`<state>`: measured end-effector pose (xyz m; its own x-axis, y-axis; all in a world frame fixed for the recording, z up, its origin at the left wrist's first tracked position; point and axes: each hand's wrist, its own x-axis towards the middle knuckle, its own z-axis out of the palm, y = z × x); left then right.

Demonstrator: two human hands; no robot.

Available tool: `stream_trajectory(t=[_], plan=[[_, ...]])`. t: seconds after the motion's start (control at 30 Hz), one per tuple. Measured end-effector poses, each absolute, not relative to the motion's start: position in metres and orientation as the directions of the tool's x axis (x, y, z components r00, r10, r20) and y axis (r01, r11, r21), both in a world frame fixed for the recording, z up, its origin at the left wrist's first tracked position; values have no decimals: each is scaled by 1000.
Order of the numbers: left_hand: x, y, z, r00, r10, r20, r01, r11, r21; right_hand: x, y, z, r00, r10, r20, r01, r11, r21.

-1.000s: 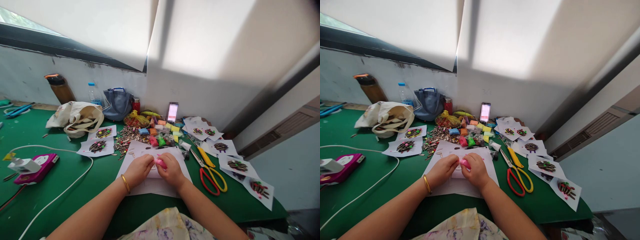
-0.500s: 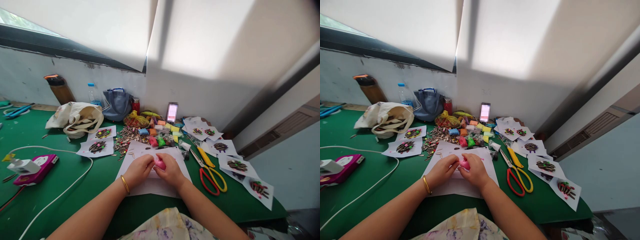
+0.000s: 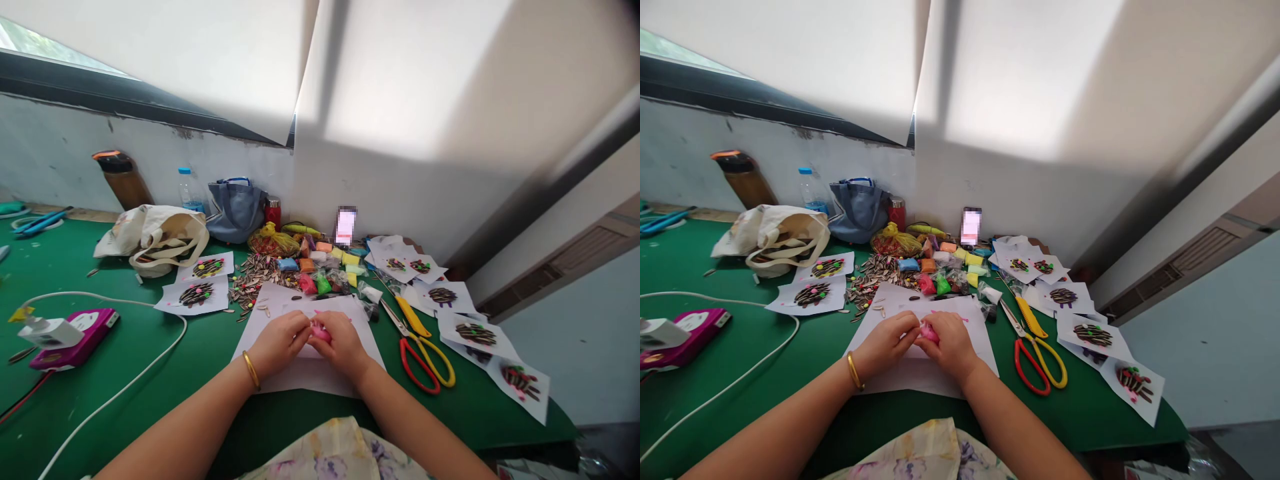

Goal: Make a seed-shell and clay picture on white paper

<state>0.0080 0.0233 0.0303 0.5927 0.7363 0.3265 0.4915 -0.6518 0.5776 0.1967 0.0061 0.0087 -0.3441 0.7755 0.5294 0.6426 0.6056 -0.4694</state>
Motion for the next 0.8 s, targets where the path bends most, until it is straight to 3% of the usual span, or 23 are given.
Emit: stream_trajectory(t=[0.2,0.5,0.8], plan=[[9,21,31,554,785,279,462,-568,681,196,6,10,-381,766,517,573,635,-518],[7,23,32,583,748,317,447,-622,643,194,5,7,-379,771,512,560,632,-536],[8,23,30,529,794,300,481,-572,665,193,4,7,-364,771,523,605,622,-497]])
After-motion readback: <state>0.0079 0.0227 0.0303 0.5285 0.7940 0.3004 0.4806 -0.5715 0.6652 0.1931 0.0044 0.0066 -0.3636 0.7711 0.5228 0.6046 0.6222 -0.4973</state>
